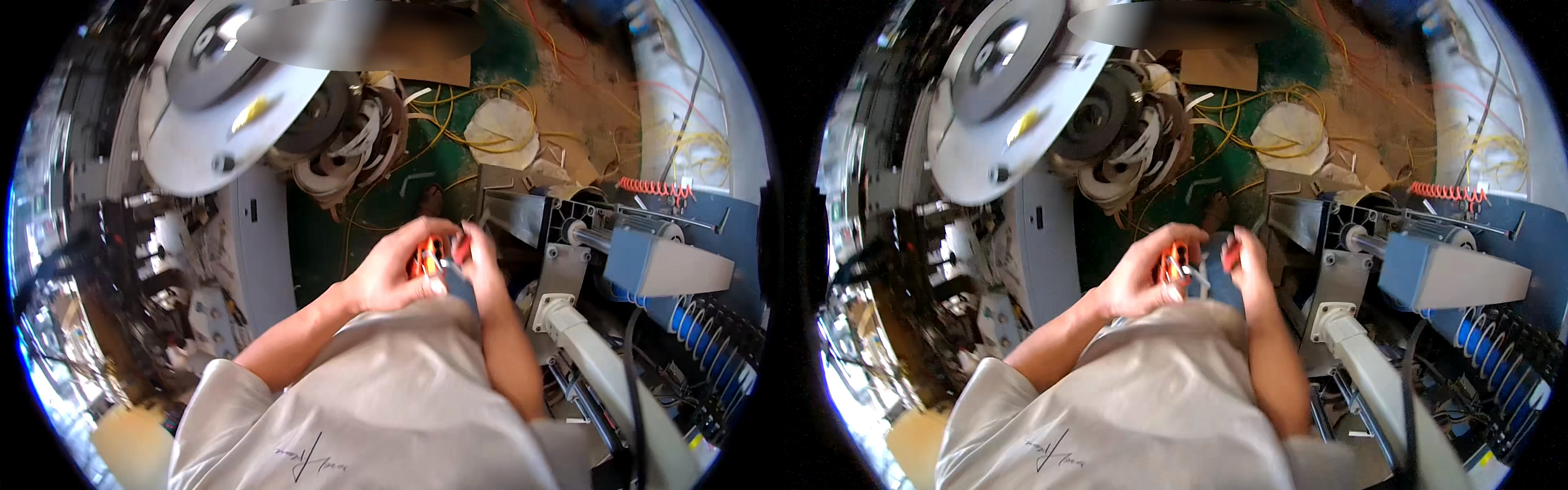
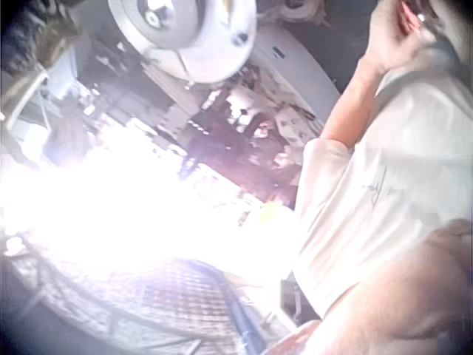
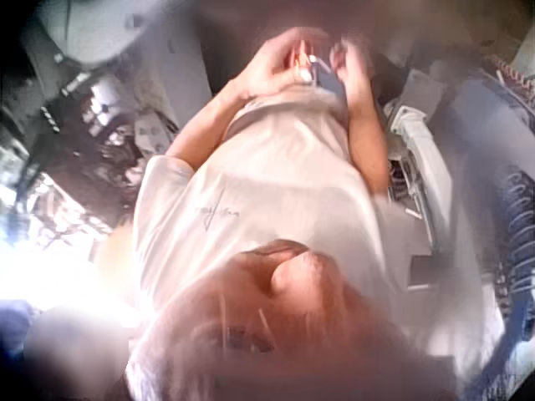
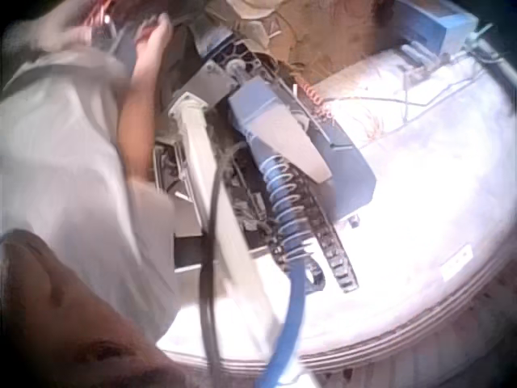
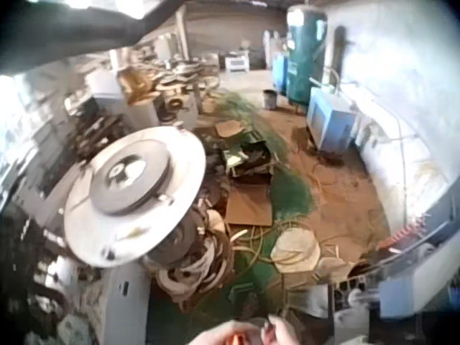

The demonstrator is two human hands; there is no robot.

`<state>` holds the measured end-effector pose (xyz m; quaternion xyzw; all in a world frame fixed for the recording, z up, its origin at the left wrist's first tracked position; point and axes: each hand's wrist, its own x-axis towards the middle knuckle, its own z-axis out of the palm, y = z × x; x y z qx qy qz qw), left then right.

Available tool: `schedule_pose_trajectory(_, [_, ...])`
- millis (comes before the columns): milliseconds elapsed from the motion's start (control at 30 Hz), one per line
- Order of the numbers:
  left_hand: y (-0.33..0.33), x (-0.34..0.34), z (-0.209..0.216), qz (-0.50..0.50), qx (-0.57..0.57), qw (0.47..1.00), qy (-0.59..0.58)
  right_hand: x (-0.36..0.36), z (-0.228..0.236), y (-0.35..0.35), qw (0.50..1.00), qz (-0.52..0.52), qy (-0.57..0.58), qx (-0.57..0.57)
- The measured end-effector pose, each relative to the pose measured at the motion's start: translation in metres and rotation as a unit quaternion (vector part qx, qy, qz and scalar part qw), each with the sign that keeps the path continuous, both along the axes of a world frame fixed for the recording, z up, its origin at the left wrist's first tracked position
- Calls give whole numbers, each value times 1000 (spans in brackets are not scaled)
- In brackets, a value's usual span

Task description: The person organizes wooden panels on a table, operates a control panel, and then replaces a tape roll on a woodworking machine, adjusting internal components with a small tool.

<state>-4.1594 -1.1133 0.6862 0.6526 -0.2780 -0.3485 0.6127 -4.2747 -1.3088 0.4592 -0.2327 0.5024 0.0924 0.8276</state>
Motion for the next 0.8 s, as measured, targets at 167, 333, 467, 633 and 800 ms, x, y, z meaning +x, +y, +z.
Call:
schedule_pose_trajectory(167, [-77,140,59,87,21,996,24,249,11,-74,957,240,41,-157])
schedule_pose_trajectory(333, [-134,303,51,198,28,978,54,437,74,-183,843,410,-82,-337])
schedule_pose_trajectory(467, [-220,453,30,243,26,962,121,503,43,-327,633,458,-186,-596])
schedule_pose_trajectory(633, [-417,680,48,139,-54,979,139,370,-49,-571,766,375,145,-503])
schedule_pose_trajectory(800, [-552,877,77,109,5,992,58,400,18,-687,920,-37,314,-230])
